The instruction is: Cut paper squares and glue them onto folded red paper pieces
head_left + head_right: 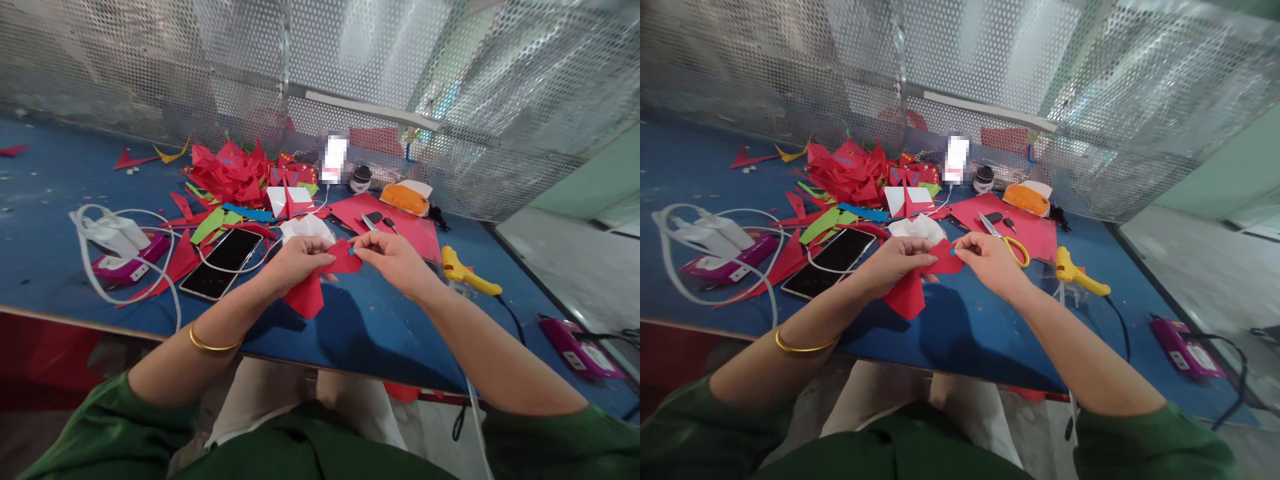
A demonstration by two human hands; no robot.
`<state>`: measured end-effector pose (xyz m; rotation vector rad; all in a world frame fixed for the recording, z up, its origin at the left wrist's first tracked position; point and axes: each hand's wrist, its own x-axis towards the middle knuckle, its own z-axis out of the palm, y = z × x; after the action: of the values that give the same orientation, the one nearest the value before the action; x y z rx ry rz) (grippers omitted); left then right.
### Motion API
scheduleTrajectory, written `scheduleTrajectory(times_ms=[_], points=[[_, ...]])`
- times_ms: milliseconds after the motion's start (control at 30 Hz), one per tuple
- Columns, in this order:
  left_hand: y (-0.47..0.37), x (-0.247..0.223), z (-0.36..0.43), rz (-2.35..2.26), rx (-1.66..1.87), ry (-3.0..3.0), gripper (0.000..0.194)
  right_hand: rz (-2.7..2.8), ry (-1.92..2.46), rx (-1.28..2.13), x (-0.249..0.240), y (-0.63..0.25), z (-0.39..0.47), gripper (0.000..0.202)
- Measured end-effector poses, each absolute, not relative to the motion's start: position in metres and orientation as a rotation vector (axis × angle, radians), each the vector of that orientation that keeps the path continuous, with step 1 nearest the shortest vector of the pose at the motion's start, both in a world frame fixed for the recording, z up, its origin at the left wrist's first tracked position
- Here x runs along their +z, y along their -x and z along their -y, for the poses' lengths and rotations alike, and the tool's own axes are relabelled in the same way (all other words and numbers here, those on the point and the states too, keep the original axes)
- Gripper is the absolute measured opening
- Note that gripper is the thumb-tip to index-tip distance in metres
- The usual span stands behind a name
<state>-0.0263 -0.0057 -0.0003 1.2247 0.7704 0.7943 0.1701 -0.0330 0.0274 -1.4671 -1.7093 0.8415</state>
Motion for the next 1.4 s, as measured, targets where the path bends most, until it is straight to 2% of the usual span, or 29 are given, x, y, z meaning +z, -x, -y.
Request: scheduleTrajectory(times_ms=[167,333,400,500,600,700,800,1000,1133,1400], points=[[0.022,0.0,0.007,-0.783,0.751,-1.252,0.005,1.796,1.475,0.85,0.021,-0.17,0.036,0.014],[0.02,0.0,0.009,-0.846,0.861,-1.322,0.028,1.797,1.489,0.775,0.023,-0.172,0.035,0.013],[0.019,-0.001,0.009,-0.837,0.942,-1.363,0.03,1.823,1.517,0.741,0.024,-0.173,0.035,0.011],[0.018,-0.005,0.009,-0.76,0.963,-1.403,0.018,1.876,1.559,0.669,0.022,-0.174,0.036,0.009],[0.018,-0.006,0.008,-0.787,0.903,-1.452,0.006,1.972,1.471,0.434,0.02,-0.174,0.037,0.008],[0.019,-0.004,0.009,-0.86,0.895,-1.453,0.006,2.108,1.333,0.146,0.019,-0.174,0.04,0.01],[0.018,-0.002,0.01,-0.866,0.87,-1.413,0.002,2.228,1.317,0.032,0.02,-0.171,0.042,0.011],[0.017,0.0,0.011,-0.87,0.866,-1.407,0.004,2.271,1.282,0.038,0.019,-0.168,0.041,0.013],[0.018,0.0,0.011,-0.857,0.852,-1.386,0.006,2.09,1.266,0.04,0.02,-0.172,0.042,0.015],[0.018,-0.002,0.012,-0.844,0.887,-1.397,0.009,1.912,1.322,0.24,0.012,-0.173,0.043,0.004]])
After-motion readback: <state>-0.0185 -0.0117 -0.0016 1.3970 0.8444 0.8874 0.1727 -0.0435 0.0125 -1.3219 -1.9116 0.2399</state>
